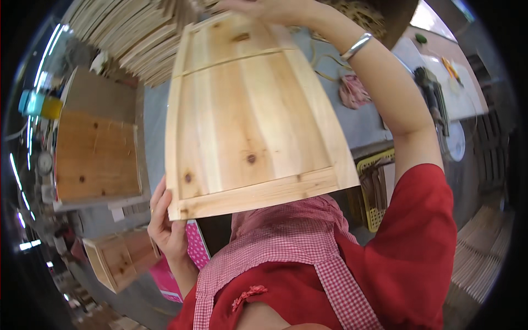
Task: Assembling wooden boxes by applying glue to panel edges and securing them with rubber bands.
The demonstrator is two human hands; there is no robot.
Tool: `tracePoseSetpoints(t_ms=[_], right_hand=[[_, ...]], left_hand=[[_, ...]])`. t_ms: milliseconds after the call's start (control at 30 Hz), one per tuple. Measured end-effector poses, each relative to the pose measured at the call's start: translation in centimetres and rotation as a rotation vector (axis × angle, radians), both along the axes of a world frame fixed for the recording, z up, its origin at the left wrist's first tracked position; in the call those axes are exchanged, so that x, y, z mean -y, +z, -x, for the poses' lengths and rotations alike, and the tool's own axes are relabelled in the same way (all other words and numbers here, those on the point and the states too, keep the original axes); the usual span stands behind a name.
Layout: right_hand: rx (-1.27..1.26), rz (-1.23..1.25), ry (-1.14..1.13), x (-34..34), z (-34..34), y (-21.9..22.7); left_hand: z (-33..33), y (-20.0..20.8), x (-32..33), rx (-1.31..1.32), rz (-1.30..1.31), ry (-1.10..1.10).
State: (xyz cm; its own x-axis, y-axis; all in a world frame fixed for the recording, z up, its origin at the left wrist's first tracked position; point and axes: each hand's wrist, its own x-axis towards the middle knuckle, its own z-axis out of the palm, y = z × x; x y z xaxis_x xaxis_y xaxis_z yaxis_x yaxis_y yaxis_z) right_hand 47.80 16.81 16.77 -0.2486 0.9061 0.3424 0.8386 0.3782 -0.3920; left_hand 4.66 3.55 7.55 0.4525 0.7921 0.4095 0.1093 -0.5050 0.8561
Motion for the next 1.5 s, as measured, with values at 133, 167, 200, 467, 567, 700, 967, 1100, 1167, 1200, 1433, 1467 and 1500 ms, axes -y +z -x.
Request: tracePoseSetpoints(t_ms=[133, 167, 200, 467, 567, 700, 967, 1100, 1167, 1200, 1433, 1467, 1500], right_hand=[[0.071, -0.117, -0.414, 4.8, -10.0, -11.3], [0.109, 0.012, -0.436, 6.2, -10.7, -14.5], [0.148, 0.140, -0.452, 7.2, -10.7, -16.8], [0.092, 0.327, -0.533, 6.2, -6.3, -23.1], [0.127, 0.315, -0.448, 3.5, -8.7, -24.0], [-0.090, 0.041, -0.682, 2.7, -17.0, -15.6], [-0.021, -0.108, -0.941, 1.3, -24.8, -8.8], [-0.092, -0.121, -0.825, 0.9, -25.2, -8.0], [-0.112, -0.128, -0.803, 1.5, -24.2, -7.7], [-0.134, -0.135, -0.784, 1.9, -23.3, -7.6], [-0.092, -0.211, -0.679, 5.6, -17.6, -4.2], [-0.084, -0.217, -0.666, 6.2, -16.4, -3.4], [-0.143, -0.279, -0.573, 6.8, -15.1, -2.5]], left_hand=[[-0.6, -0.1, 0.7, 0.058, 0.006, 0.034], [-0.5, -0.2, 0.7, 0.027, -0.016, 0.038], [-0.5, -0.2, 0.7, 0.019, -0.018, 0.027], [1.1, -1.1, 0.7, 0.156, 0.207, 0.063], [2.4, -1.8, 1.1, 0.171, 0.277, 0.136], [1.4, -1.3, 1.7, 0.190, 0.301, 0.138], [1.7, -1.8, 1.7, 0.222, 0.288, 0.113], [1.6, -1.9, 1.5, 0.241, 0.271, 0.087], [1.8, -2.2, 1.4, 0.225, 0.269, 0.103], [1.7, -2.1, 1.5, 0.229, 0.267, 0.124], [0.4, -0.9, 0.5, 0.097, 0.188, 0.048], [-0.1, -0.2, 0.3, 0.109, 0.184, 0.059], [-1.0, 1.1, 0.0, 0.127, 0.184, -0.042]])
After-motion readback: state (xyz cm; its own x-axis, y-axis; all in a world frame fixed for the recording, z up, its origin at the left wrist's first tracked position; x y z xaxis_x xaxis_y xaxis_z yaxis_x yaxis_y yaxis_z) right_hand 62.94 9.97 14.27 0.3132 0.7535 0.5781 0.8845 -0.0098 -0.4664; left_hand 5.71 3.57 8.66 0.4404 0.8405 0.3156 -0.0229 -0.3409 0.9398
